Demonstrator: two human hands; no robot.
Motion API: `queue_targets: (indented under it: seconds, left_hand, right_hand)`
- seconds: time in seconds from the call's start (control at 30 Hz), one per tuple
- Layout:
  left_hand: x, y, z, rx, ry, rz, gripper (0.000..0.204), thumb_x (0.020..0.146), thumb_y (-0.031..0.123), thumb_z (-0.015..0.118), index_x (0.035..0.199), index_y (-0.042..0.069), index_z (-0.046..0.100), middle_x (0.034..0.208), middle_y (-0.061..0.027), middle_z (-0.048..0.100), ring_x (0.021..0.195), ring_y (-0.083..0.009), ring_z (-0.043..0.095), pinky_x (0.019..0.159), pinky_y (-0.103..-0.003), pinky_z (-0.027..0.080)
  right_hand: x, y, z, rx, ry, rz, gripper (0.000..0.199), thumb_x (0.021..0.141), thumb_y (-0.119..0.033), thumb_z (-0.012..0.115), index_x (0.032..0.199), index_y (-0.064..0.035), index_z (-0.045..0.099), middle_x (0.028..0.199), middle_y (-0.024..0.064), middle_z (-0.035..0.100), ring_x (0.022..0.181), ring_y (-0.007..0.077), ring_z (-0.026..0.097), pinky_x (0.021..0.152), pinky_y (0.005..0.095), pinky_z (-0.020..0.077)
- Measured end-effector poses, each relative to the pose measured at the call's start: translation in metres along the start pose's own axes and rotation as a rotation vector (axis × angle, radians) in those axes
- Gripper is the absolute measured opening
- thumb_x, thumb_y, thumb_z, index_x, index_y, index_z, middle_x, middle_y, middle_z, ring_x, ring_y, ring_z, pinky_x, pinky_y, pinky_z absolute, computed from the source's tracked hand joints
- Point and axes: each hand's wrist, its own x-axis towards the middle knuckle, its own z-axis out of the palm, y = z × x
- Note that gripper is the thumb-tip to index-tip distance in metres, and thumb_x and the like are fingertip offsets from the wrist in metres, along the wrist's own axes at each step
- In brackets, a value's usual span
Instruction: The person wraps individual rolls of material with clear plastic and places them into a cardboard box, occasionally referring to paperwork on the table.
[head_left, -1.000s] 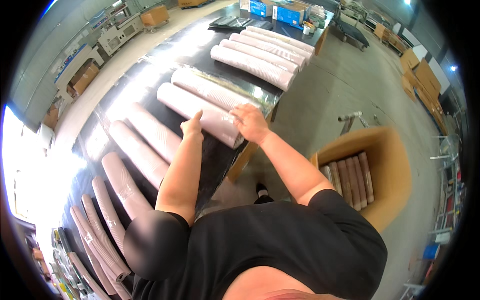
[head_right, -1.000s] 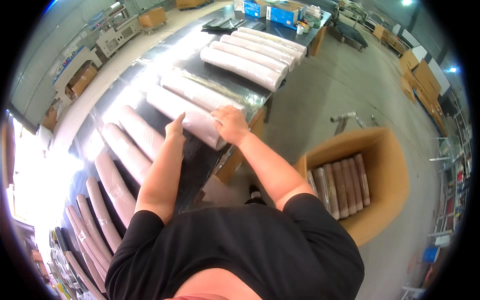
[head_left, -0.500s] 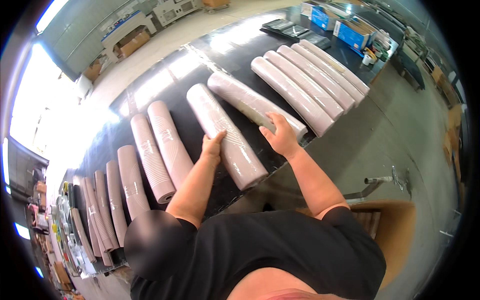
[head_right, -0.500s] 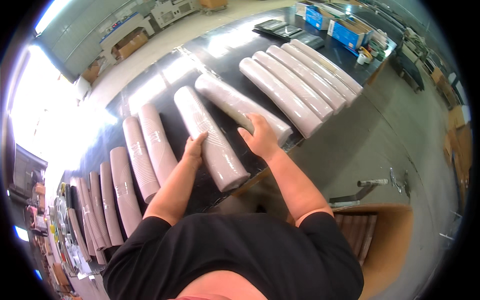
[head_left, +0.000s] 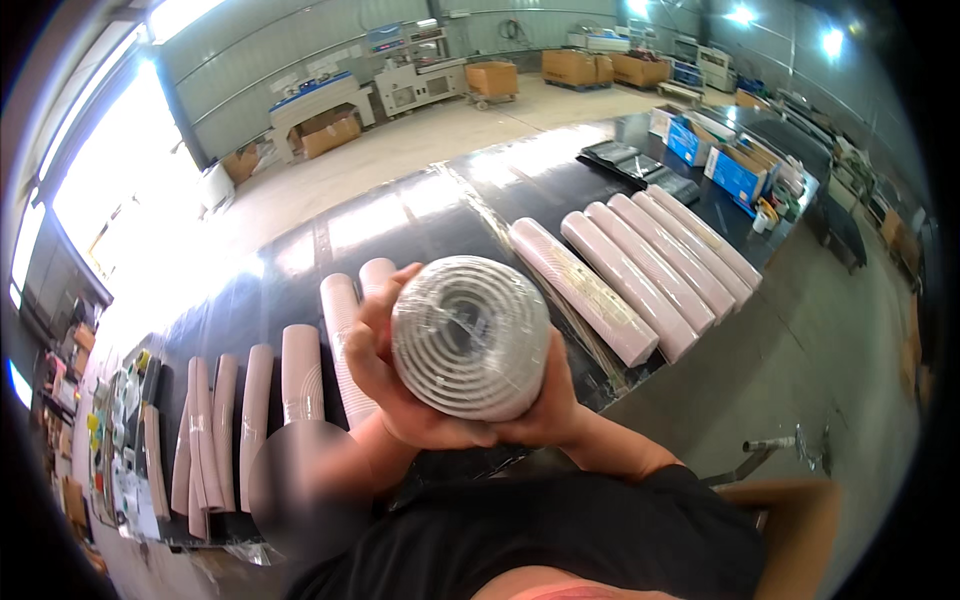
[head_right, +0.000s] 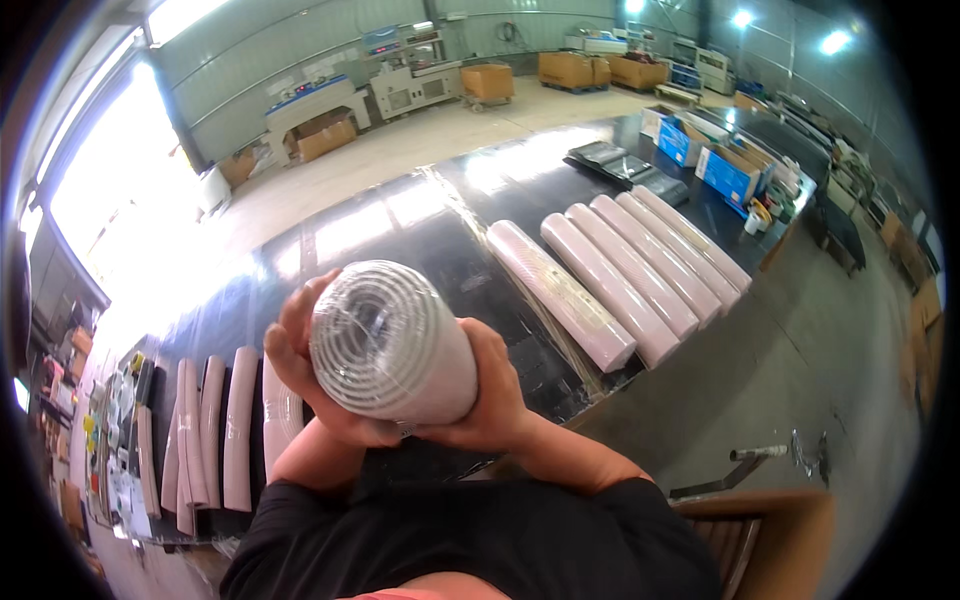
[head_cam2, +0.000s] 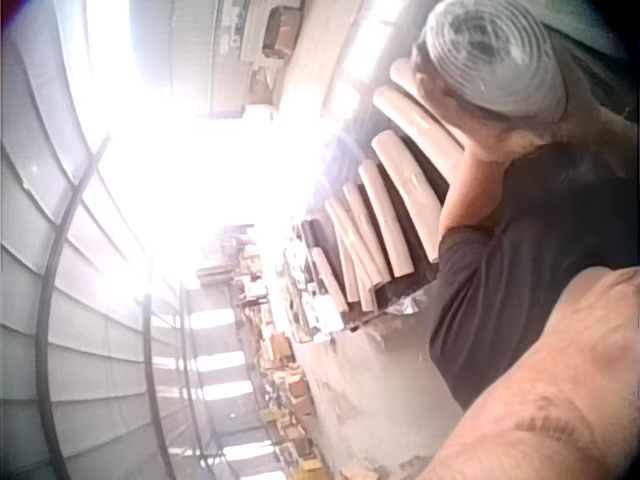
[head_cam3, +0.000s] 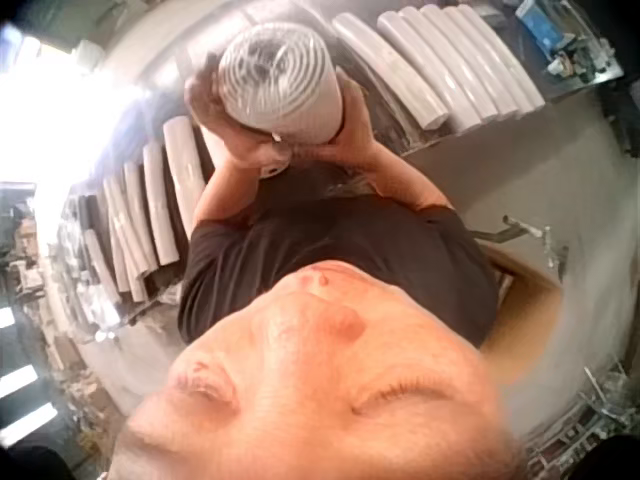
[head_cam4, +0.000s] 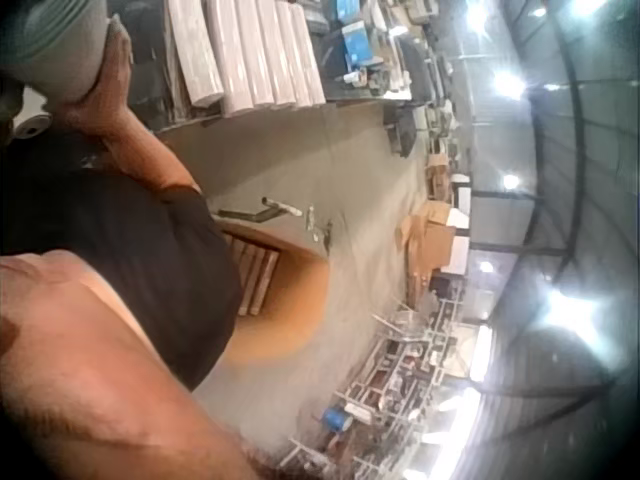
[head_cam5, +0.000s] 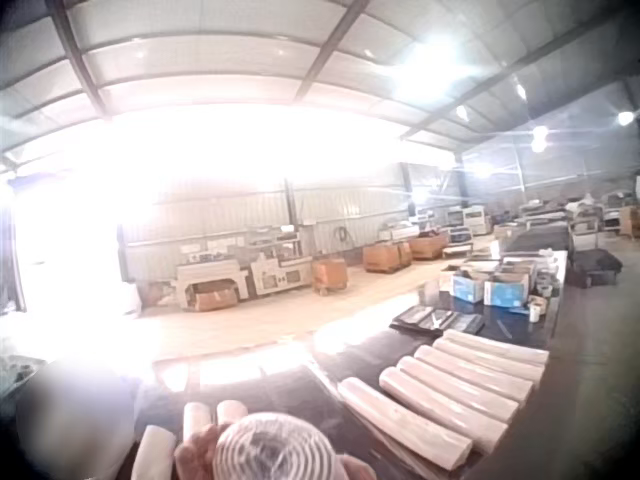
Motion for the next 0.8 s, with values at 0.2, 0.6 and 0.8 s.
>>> queue_targets:
  seconds: [0.2,0.6,0.8]
  left_hand:
    - [0.008,0.029,-0.002,0.145,-0.041,-0.025,0.112,0.068,0.036,0.088,0.148,0.006,0.016,0.140,-0.0189,0.037,0.130,-0.0426,0.038,0.106,-0.055,0.039]
    - [0.052,0.035,-0.027,0.607,-0.301,0.136,0.065,0.079,0.037,0.073,0.116,-0.011,0.048,0.092,-0.0128,0.058,0.074,-0.0266,0.056,0.071,-0.041,0.047]
    - [0.053,0.033,-0.037,0.372,-0.363,-0.195,0.082,0.074,0.021,0.077,0.135,-0.012,0.032,0.104,-0.0164,0.060,0.097,-0.0336,0.055,0.088,-0.042,0.043]
  right_hand:
    - [0.059,-0.048,-0.015,0.141,0.039,-0.645,0.093,0.071,-0.048,0.081,0.135,0.0052,0.039,0.139,0.0334,0.037,0.123,0.0473,0.045,0.105,0.0516,0.0369]
    - [0.093,-0.049,-0.005,-0.052,-0.004,-0.734,0.072,0.088,-0.060,0.055,0.117,0.0052,0.050,0.109,0.0239,0.061,0.101,0.0410,0.059,0.090,0.0478,0.0488]
    - [0.119,-0.038,-0.014,-0.095,-0.058,-0.712,0.066,0.088,-0.058,0.055,0.114,0.0032,0.053,0.107,0.0212,0.060,0.099,0.0356,0.058,0.090,0.0454,0.0451]
